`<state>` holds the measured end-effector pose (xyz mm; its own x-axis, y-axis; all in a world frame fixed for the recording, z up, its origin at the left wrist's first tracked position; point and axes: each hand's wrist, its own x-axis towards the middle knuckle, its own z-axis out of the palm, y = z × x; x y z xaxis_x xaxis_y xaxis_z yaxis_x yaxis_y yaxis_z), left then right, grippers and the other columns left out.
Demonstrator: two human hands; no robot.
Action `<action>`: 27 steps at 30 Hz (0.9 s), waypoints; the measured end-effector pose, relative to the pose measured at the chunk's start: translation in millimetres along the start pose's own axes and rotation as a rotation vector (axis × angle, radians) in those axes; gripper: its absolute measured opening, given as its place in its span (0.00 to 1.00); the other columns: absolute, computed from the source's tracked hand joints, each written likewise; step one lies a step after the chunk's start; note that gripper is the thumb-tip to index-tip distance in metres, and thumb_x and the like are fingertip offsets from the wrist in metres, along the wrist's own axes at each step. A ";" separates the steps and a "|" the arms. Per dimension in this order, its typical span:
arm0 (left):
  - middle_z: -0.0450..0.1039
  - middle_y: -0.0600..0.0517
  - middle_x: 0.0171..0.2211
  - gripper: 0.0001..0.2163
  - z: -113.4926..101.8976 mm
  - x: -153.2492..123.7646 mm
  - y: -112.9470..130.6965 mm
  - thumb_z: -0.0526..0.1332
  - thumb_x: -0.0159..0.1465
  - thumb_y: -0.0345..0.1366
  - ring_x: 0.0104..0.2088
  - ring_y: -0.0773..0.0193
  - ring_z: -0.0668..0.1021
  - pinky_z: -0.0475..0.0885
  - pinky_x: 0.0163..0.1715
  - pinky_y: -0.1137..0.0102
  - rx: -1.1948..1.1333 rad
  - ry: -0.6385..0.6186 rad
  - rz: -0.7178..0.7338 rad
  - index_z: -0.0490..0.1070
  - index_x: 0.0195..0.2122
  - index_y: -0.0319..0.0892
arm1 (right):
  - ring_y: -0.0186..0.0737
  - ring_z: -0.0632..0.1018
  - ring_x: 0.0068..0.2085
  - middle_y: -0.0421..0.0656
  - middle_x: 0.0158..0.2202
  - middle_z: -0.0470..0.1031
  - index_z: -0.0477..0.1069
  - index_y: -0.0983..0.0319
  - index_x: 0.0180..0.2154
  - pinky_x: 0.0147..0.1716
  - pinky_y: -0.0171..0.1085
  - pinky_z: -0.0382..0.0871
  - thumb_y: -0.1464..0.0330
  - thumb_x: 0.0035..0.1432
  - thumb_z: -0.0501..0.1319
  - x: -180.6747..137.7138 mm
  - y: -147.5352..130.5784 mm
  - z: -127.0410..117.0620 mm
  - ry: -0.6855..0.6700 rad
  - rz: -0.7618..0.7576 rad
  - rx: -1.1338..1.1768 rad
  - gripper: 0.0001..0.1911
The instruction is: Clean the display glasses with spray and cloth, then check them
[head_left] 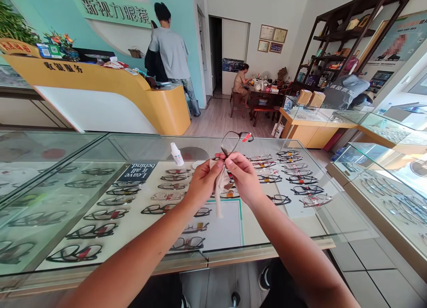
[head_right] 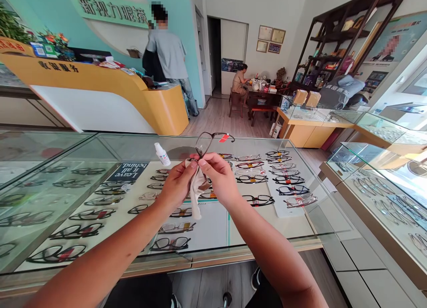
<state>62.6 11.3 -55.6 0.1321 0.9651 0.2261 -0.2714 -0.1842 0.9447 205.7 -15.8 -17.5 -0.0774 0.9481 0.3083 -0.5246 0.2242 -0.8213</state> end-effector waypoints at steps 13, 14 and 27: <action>0.83 0.51 0.34 0.27 3.7 5.0 10.7 0.80 0.56 0.62 0.36 0.61 0.79 0.73 0.37 0.69 -0.128 -0.045 -0.091 0.86 0.44 0.45 | 0.39 0.79 0.37 0.38 0.38 0.85 0.84 0.54 0.36 0.41 0.37 0.73 0.52 0.57 0.80 -0.1 -6.7 -3.7 0.014 0.033 -0.009 0.15; 0.83 0.51 0.34 0.27 3.0 5.3 10.9 0.80 0.56 0.62 0.36 0.60 0.79 0.73 0.37 0.69 -0.129 -0.055 -0.106 0.86 0.44 0.45 | 0.39 0.80 0.37 0.38 0.38 0.85 0.83 0.54 0.35 0.41 0.37 0.74 0.52 0.56 0.80 0.5 -7.2 -4.0 0.026 0.047 0.010 0.15; 0.82 0.52 0.37 0.28 5.7 0.8 17.5 0.81 0.58 0.56 0.35 0.63 0.79 0.75 0.36 0.70 -0.075 -0.124 -0.095 0.83 0.52 0.44 | 0.38 0.78 0.35 0.40 0.43 0.87 0.78 0.55 0.36 0.30 0.34 0.68 0.50 0.53 0.80 2.4 -2.9 -3.3 0.068 0.106 0.014 0.21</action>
<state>63.4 7.8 -37.6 0.2762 0.9461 0.1689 -0.3222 -0.0744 0.9437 209.8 -13.4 -15.9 -0.0751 0.9796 0.1866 -0.5283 0.1196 -0.8406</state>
